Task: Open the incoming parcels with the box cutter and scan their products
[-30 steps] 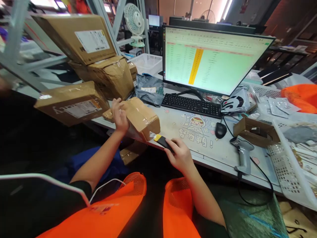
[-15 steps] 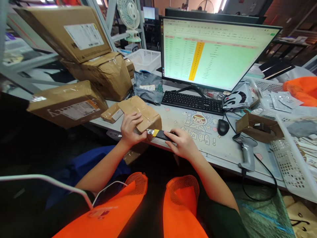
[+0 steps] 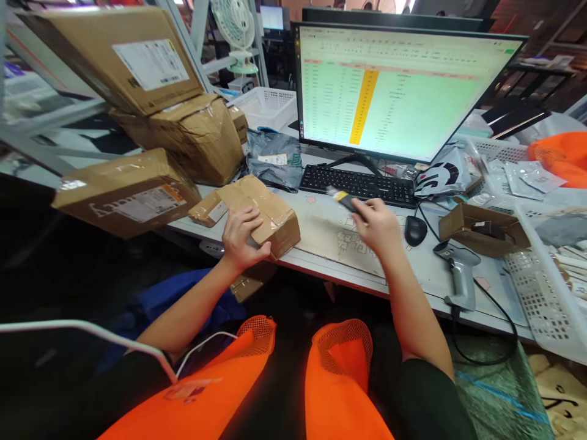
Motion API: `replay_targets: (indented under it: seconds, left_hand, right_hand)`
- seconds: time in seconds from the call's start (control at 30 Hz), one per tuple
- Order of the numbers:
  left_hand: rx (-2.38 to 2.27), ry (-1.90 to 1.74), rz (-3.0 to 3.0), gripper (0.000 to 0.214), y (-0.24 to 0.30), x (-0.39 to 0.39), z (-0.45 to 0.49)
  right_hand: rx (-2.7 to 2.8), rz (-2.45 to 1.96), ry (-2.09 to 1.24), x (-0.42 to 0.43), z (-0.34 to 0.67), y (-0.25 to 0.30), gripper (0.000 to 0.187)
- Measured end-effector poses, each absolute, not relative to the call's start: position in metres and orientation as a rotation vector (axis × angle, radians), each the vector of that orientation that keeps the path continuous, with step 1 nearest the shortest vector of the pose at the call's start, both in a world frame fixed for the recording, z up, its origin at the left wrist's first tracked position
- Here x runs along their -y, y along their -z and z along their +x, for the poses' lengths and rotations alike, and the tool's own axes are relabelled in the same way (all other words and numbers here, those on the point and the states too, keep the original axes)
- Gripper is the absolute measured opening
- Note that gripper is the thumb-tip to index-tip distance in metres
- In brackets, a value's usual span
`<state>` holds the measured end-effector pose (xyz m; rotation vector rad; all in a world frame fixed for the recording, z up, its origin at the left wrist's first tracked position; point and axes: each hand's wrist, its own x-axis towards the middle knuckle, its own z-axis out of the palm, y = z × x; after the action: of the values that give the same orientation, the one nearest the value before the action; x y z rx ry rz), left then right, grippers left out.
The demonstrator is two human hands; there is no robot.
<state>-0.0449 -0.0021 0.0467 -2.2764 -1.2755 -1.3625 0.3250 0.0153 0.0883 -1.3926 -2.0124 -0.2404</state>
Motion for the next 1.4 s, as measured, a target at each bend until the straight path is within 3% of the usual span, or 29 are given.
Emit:
replay_targets:
  seconds: [0.1, 0.3, 0.57, 0.77, 1.13, 1.4]
  left_hand:
    - [1.17, 1.318, -2.486, 0.056, -0.059, -0.008, -0.07]
    - [1.427, 1.251, -2.582, 0.098, -0.072, -0.06, -0.131]
    - [1.425, 0.987, -2.373, 0.053, -0.091, 0.026, -0.048]
    - [1.023, 1.139, -2.514, 0.035, -0.086, 0.003, -0.029]
    - [0.998, 1.213, -2.397, 0.027, -0.075, -0.008, -0.019]
    - [1.093, 1.304, -2.472, 0.028, -0.067, -0.013, -0.021]
  right_hand:
    - [1.794, -1.602, 0.196, -0.013, 0.368, -0.075, 0.046]
    - [1.866, -1.422, -0.032, 0.049, 0.351, -0.071, 0.042]
    - [2.206, -1.396, -0.01, 0.088, 0.277, -0.14, 0.039]
    - [2.322, -1.617, 0.114, 0.07, 0.262, -0.152, 0.041]
    - [2.431, -1.858, 0.099, 0.063, 0.234, -0.19, 0.045]
    - [2.464, -1.839, -0.053, 0.041, 0.239, -0.216, 0.031]
